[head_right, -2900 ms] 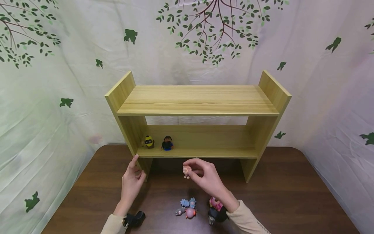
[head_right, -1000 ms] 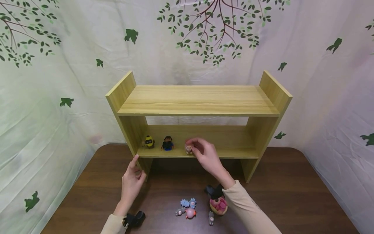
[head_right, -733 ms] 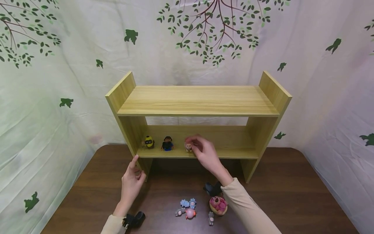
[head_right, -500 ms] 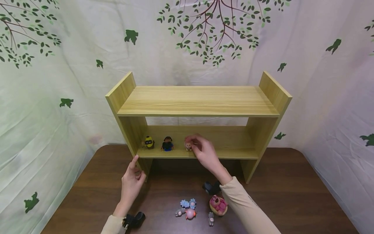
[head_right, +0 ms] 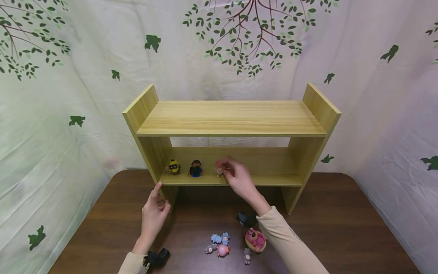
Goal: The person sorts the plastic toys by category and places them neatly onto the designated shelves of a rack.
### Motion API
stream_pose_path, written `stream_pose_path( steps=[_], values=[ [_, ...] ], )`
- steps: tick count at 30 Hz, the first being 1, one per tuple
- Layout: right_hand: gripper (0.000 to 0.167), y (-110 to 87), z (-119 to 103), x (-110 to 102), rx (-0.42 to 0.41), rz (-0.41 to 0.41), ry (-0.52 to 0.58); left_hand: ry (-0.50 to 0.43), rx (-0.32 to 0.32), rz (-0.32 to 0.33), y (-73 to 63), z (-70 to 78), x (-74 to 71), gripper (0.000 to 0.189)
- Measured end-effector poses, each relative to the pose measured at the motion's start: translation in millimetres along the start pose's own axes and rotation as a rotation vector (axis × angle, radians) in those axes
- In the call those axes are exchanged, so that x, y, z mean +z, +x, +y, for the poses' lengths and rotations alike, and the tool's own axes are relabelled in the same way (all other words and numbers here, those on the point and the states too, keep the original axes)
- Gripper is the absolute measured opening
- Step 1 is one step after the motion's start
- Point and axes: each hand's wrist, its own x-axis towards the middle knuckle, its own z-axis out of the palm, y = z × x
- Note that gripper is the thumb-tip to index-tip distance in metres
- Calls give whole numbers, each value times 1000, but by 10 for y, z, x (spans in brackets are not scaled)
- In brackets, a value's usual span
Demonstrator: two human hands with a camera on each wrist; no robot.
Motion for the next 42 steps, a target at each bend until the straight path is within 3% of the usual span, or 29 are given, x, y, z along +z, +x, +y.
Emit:
stream_pose_path(
  steps=[17,26,35,42],
  values=[
    [26,-24,-27,-22,-3,6,-23,5,0,11,-1,6,6,92],
    [24,-83,-310,-64,-15,16,-24,2,-4,1,1,-7,8,90],
    [25,-157,-33,-161,-55,85,-26,3,-1,3,-7,-26,12,88],
    [23,-237,-115,-198,-63,128,-19,-3,-11,-1,-9,-26,14,87]
  ],
)
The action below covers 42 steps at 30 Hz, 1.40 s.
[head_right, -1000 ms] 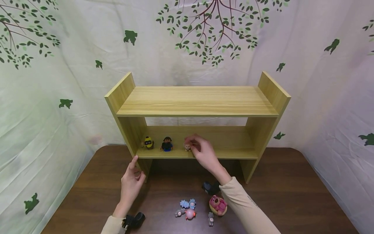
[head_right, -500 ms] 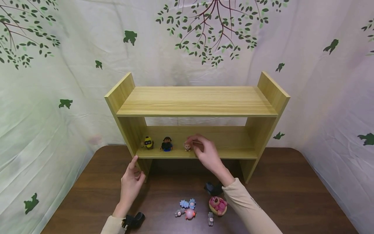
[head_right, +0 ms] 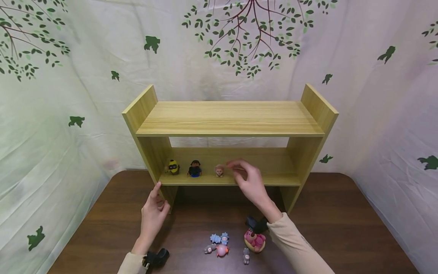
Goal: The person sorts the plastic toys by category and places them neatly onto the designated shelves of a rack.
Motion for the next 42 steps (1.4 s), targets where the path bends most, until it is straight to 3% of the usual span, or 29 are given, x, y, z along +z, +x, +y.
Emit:
stream_pose_path(
  steps=[6,10,18,27,36,42],
  values=[
    [19,-66,-253,-37,-3,0,-27,-1,-13,-8,6,7,2,88],
    [18,-118,-280,-55,-3,-15,-29,4,4,3,8,16,-1,89],
    [20,-248,-7,-82,-20,-56,20,9,21,22,10,21,-3,90],
    [20,-387,35,-44,-29,-109,86,8,16,23,15,31,-15,89],
    [22,-519,70,20,-41,-187,26,15,14,20,15,42,-13,90],
    [21,-620,152,54,3,-235,21,12,14,26,12,40,-9,90]
  ],
)
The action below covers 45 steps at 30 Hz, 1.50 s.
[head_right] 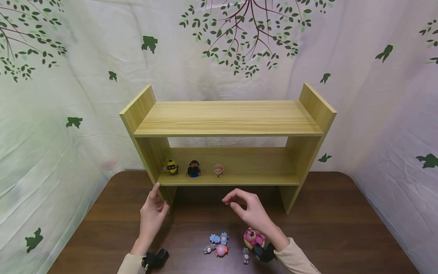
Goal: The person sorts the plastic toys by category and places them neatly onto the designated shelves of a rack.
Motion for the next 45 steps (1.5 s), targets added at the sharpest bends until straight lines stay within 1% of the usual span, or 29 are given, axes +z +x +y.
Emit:
stream_pose_path(
  steps=[9,13,16,21,25,32,39,45],
  values=[
    [22,-153,122,117,1,-86,-12,-4,-4,1,-6,-5,0,91],
    [20,-213,136,174,2,-120,-23,-6,-10,-4,-12,1,-1,91],
    [20,-257,145,216,14,-145,-11,-6,-10,-3,-14,3,-2,91],
    [21,-335,178,286,53,-188,45,-1,-5,4,-10,1,-2,91],
    [22,-392,223,337,76,-224,70,0,-10,-3,-17,-4,0,90],
    [21,-460,245,401,124,-277,89,-19,-42,-29,-21,3,-11,87],
    [23,-492,268,422,195,-340,57,-9,-17,-7,-18,2,-4,90],
    [20,-511,306,440,203,-369,46,-2,-9,-1,-13,7,-1,91]
  ],
)
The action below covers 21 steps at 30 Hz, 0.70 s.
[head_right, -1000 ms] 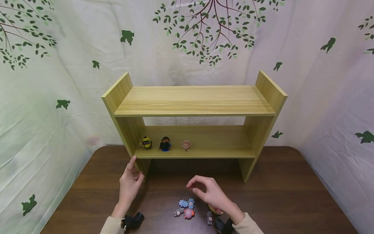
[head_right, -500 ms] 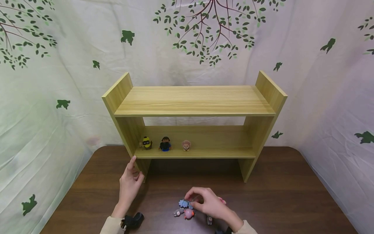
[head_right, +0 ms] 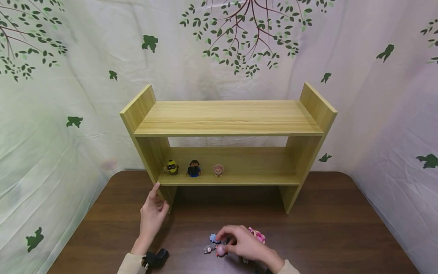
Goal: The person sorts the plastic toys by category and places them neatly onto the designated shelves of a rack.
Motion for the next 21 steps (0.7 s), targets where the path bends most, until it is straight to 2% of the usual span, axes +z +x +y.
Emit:
stream_pose_path(
  steps=[6,15,21],
  values=[
    [13,-4,36,36,-13,-24,6,-6,-10,-6,-4,-8,0,89],
    [13,-12,39,60,-68,-9,-94,-10,-2,-2,2,-10,1,90],
    [18,2,69,88,-107,11,-217,-13,1,-2,2,-4,-2,91]
  ],
)
